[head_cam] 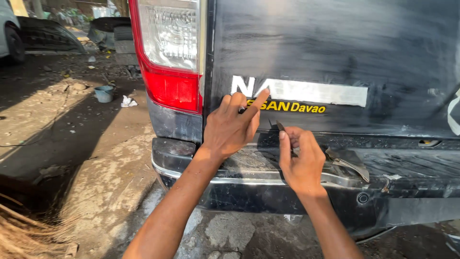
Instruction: Removing a decal from the rear of a vehicle using a small blade.
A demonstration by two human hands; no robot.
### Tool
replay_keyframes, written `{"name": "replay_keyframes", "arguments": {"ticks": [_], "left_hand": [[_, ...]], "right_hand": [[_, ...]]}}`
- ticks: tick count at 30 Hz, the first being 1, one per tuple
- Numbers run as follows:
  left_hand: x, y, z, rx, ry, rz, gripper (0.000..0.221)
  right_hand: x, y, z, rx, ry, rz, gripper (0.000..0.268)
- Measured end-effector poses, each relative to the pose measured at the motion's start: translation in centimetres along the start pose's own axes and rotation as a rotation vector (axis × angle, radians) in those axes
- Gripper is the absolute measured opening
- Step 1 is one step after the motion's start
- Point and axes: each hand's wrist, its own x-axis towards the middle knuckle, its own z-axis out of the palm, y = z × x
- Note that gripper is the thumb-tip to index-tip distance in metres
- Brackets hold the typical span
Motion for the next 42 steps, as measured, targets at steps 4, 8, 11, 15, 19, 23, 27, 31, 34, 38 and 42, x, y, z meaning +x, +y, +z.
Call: {"name": "replay_keyframes", "arguments": {"ticks": [4,8,11,15,19,23,27,31,34,38,42], "left_hand": [[0.5,1.2,0.0,0.094,0.006,0.01,0.053],[0.9,1.9,1.5,0.091,-0.02,-0.014,0.049],[1.4,2.2,1.7,0.039,-0.002,-0.04,0.041],[2.4,1.7,1.5,-0.014,0.066,0.029,0.033],[2.9,2.3,2.4,-0.016,0.114,0.024,0.027],[2.7,2.9,3.1,-0.071,0.228,-0.077,0.022],[3.2,3.7,3.7,-0.083,0.258,-0.211,0.023],[3.1,4.8,4.5,-0.124,0.311,-0.324,0.023],[4.1,4.3,4.1,-0.124,0.379,-0.299,0.021],[4.6,4.6,4.0,-0.114,0.386,-0.346,0.019],[5.2,5.3,4.6,-0.122,0.415,-0.435,0.023]], "right_hand": [[0.2,0.0,-0.3,0.074,0.017,0.075,0.011],[0.4,0.9,-0.6,0.146,-0.013,0.153,0.011],[0.5,1.1,-0.6,0.169,-0.037,0.133,0.011],[0.9,0.9,-0.8,0.202,-0.099,0.216,0.011],[0.4,1.8,-0.6,0.206,-0.074,0.137,0.011],[0.5,1.8,-0.6,0.229,-0.058,0.159,0.01],[0.5,1.7,-0.7,0.243,-0.04,0.155,0.009],[0.0,2.0,-0.8,0.299,-0.068,0.202,0.009],[1.2,1.8,-0.4,0.217,-0.043,0.126,0.009],[0.9,2.0,-0.6,0.227,-0.032,0.194,0.011],[0.5,2.0,-0.7,0.193,-0.03,0.185,0.011]]}}
